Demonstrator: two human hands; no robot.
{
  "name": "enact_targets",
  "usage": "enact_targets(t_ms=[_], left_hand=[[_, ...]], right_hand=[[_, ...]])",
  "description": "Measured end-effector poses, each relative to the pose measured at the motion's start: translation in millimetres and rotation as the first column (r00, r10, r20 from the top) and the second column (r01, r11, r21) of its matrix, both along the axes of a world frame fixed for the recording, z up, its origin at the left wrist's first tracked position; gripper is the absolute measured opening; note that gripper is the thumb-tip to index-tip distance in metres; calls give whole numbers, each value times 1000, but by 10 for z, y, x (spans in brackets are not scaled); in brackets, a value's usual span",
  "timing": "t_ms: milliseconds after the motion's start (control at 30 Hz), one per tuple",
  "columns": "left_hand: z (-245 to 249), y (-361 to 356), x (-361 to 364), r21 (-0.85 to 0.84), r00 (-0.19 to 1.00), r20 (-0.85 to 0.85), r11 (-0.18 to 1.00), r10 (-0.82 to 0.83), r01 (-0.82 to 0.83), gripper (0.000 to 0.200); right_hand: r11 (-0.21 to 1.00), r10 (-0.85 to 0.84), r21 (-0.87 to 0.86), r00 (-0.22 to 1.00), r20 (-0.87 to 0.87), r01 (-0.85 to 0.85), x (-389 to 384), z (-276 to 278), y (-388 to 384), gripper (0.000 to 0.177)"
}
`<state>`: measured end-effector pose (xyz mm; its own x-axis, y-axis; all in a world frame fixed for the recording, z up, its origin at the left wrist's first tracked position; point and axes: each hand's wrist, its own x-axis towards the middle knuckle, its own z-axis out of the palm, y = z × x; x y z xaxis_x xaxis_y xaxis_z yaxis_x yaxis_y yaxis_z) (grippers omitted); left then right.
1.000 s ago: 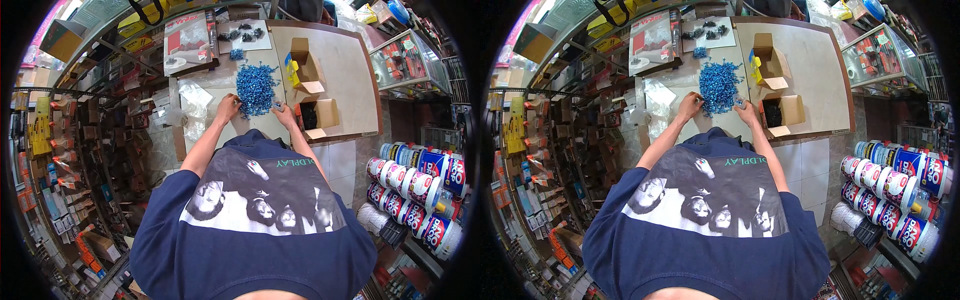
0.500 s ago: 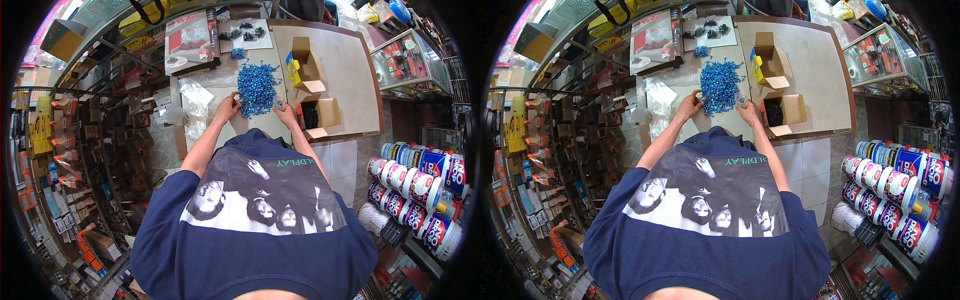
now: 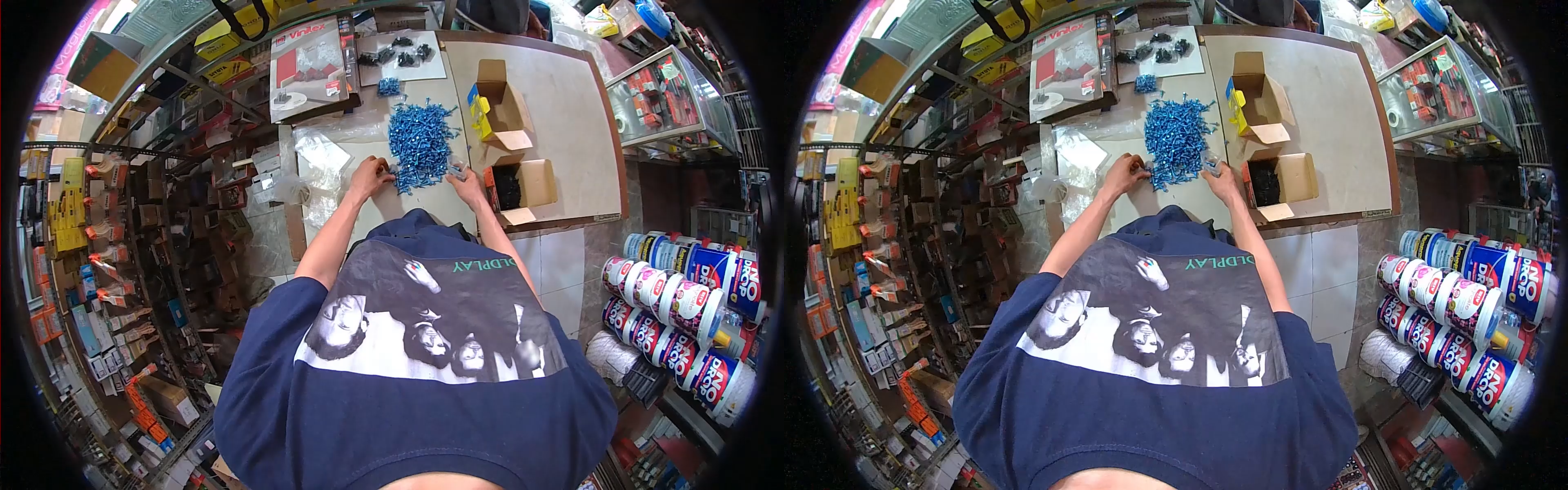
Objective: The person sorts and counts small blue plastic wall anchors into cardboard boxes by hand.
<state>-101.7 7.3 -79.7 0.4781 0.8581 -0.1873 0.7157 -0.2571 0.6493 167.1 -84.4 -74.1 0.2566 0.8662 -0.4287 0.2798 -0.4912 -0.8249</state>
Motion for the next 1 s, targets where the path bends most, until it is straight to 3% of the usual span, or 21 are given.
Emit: enact_targets(t_ms=[100,167,233,367,500,600,700,767,833,1000], left_hand=[[-105,16,-53,11,998,-10,998,-62,62,35],[-96,-7,-56,-14,996,87,1000,19,-18,37],[-73,-4,-43,-24,994,93,998,63,-61,34],[7,-29,3,-23,978,164,991,133,-131,32],[37,-2,5,23,998,52,999,41,-42,30],[-11,0,-24,-4,995,60,997,77,-77,23],[36,-42,-87,114,998,20,991,65,-66,19],[46,-76,-125,155,989,-35,979,143,-136,15],[44,-64,-141,160,989,-35,978,145,-137,15],[167,-5,59,124,980,43,972,194,-198,15]], right_hand=[[1000,-21,17,1000,3,21,-8,4,-2,39],[999,-28,22,1000,-7,28,-3,-15,1,40],[1000,13,-10,1000,4,-13,30,-76,-1,51],[1000,15,2,999,-37,-15,32,-140,22,51],[1000,-3,-6,1000,2,3,20,-106,6,46],[1000,-23,7,1000,-4,23,12,-99,8,40],[1000,-24,3,1000,-6,24,10,-75,14,40],[1000,-27,-3,1000,-8,27,8,-76,13,39],[1000,11,-6,1000,-4,-11,34,-98,11,46],[1000,9,18,1000,-13,-9,38,-138,20,42]])
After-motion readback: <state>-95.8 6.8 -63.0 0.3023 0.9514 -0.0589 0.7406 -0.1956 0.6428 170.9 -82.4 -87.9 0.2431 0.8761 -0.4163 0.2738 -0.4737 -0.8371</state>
